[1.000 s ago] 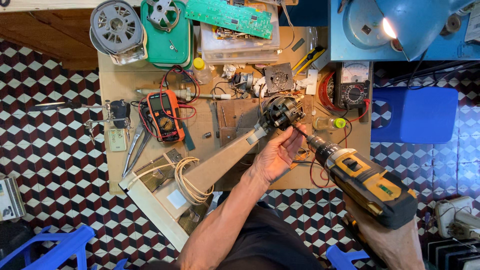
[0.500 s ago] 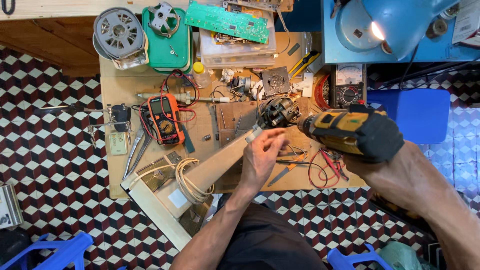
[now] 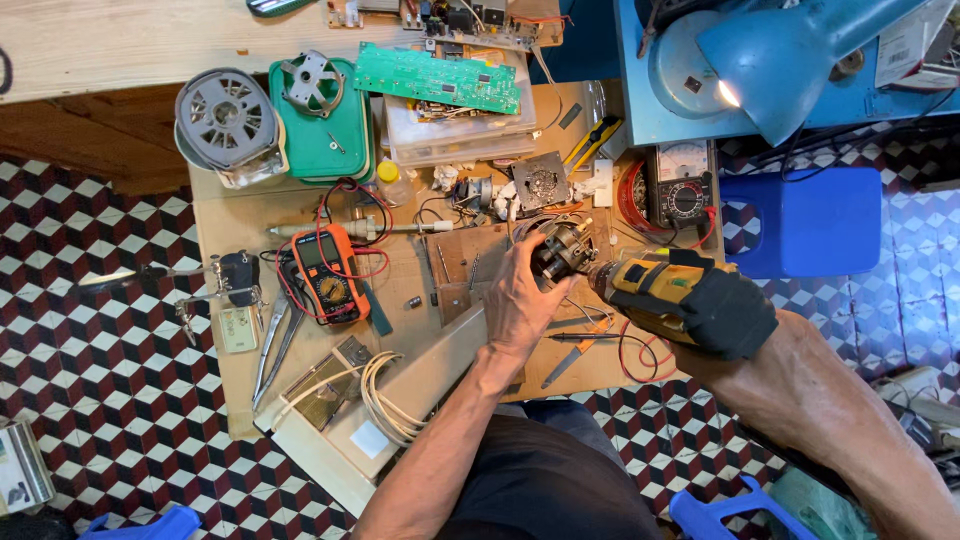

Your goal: The person disassembles a small motor or compressor component, applies lubricant from a bottle, and uses a cordless drill to remove and install screws. They handle the component with both hands, inspecting it between steps, and place tools on the workbench.

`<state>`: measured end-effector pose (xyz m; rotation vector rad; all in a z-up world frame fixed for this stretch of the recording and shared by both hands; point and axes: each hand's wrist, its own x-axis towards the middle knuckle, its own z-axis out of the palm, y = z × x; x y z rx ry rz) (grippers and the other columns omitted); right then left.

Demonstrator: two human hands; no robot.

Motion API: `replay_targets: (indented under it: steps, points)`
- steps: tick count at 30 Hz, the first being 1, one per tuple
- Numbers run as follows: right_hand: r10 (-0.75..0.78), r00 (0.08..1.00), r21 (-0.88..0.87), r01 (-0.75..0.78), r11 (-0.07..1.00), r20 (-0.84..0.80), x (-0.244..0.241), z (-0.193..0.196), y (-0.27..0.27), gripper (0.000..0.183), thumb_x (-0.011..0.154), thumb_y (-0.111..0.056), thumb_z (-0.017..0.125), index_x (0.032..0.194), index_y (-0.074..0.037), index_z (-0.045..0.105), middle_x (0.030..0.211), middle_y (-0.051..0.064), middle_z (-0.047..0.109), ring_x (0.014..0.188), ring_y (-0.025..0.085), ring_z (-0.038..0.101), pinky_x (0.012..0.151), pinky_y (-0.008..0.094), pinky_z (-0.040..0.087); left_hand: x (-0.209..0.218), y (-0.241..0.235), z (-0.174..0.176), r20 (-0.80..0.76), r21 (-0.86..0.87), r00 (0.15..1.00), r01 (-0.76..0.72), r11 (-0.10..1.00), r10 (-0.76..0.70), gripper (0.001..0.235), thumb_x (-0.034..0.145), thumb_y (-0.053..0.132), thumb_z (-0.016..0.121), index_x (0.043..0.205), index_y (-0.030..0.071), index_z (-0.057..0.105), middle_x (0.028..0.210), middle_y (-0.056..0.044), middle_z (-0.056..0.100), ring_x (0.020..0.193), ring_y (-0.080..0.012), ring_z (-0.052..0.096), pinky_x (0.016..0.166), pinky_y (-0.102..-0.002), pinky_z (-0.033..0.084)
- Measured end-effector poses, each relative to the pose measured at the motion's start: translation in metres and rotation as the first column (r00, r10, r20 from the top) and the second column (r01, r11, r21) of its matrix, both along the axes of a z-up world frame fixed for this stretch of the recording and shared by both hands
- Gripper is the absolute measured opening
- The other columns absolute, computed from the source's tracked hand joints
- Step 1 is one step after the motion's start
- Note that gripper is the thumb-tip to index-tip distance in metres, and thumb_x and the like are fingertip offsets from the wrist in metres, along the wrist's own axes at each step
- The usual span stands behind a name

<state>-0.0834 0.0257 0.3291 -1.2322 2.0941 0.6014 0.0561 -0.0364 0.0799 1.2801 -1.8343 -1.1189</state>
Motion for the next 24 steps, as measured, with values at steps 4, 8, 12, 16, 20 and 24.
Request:
replay_targets:
  steps: [4,8,12,16,20,24]
  points:
    - [0.552,0.832,-0.202,-0.55,0.81,-0.053,-0.021,-0.015,0.021,0.03,0.08,-0.011,0.065,0.109,-0.015,0.069,0.102,0.009,0.07,0.088,0.028,0.074,0.077,0.042,0.063,0.001,0.001,-0.005,0.009,-0.054,1.0,-0.015,0.998,0.015,0.074,0.075,0.036,0.089,0.135,0.012,0.053,0.129,-0.016,0.065,0.113,-0.0315,0.068,0.09,-0.041,0.06]
    - [0.637,0.761,-0.225,-0.647,0.729,-0.126,-0.027,-0.02,0.027,0.027,0.08,-0.012,0.066,0.106,-0.017,0.071,0.108,0.006,0.072,0.098,0.026,0.073,0.084,0.041,0.061,0.002,0.002,-0.006,-0.017,-0.129,1.0,-0.021,0.991,0.019,0.071,0.076,0.035,0.089,0.133,0.013,0.054,0.136,-0.014,0.064,0.125,-0.0309,0.064,0.099,-0.041,0.058]
    - [0.021,0.995,-0.151,-0.007,0.989,0.093,-0.014,-0.012,0.007,0.044,0.088,-0.025,0.07,0.132,-0.024,0.068,0.114,0.005,0.075,0.098,0.021,0.077,0.089,0.036,0.062,0.002,0.002,-0.008,-0.032,-0.084,0.999,0.011,0.996,-0.014,0.068,0.078,0.034,0.089,0.132,0.013,0.053,0.136,-0.013,0.063,0.125,-0.029,0.063,0.099,-0.039,0.059]
    - [-0.017,0.987,-0.27,0.061,0.961,0.163,0.006,0.004,-0.008,0.043,0.086,-0.023,0.07,0.129,-0.022,0.07,0.114,0.008,0.076,0.096,0.024,0.077,0.084,0.039,0.062,0.003,0.003,-0.014,-0.056,-0.09,0.998,0.019,0.996,-0.024,0.067,0.08,0.035,0.086,0.133,0.013,0.053,0.138,-0.014,0.063,0.126,-0.0293,0.063,0.098,-0.037,0.06]
    - [-0.307,0.949,0.068,0.312,0.948,-0.076,0.014,0.008,-0.014,0.049,0.091,-0.022,0.072,0.138,-0.019,0.059,0.111,0.015,0.075,0.094,0.027,0.078,0.082,0.04,0.065,0.001,0.002,-0.019,-0.072,-0.087,0.996,0.048,0.995,-0.054,0.067,0.082,0.036,0.085,0.135,0.011,0.052,0.14,-0.018,0.061,0.125,-0.0305,0.063,0.095,-0.037,0.061]
    - [0.005,0.999,-0.074,-0.008,0.997,-0.046,0.013,0.005,-0.009,0.039,0.092,-0.029,0.072,0.128,-0.016,0.066,0.106,0.014,0.073,0.087,0.031,0.077,0.079,0.043,0.066,0.002,0.004,-0.022,-0.095,-0.129,0.995,0.026,0.991,-0.038,0.069,0.082,0.035,0.085,0.138,0.012,0.051,0.139,-0.018,0.062,0.125,-0.0314,0.064,0.099,-0.039,0.061]
